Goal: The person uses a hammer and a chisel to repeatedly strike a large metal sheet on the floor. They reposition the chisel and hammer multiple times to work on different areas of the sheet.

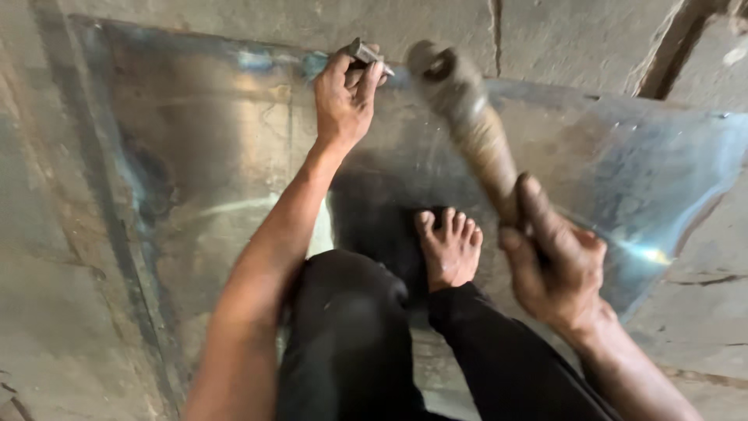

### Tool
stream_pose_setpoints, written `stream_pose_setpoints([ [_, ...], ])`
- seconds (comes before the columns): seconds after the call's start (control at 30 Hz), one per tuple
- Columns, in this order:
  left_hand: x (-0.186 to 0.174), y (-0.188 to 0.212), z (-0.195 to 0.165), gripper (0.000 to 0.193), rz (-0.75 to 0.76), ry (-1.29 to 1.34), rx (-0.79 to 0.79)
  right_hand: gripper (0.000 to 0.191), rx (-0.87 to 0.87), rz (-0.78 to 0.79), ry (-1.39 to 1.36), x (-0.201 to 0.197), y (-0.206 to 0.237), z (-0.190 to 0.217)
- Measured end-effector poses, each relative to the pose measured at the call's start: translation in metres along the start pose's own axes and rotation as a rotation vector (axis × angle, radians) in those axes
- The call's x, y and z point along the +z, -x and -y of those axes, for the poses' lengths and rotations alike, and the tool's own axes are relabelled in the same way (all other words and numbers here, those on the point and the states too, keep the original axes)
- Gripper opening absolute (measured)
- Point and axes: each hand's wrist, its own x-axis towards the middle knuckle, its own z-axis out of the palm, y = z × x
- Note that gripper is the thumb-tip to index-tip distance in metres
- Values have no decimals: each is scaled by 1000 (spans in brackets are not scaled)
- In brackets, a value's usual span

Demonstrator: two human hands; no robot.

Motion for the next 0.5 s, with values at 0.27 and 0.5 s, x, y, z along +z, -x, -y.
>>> stream_pose_setpoints([
  [0.27, 2, 1, -36, 30, 51, -494, 443, 62, 466, 384, 235, 23, -86, -15],
  [0.5, -95, 8, -25, 20, -593, 356, 8, 61, 548, 80, -71, 50, -59, -10],
])
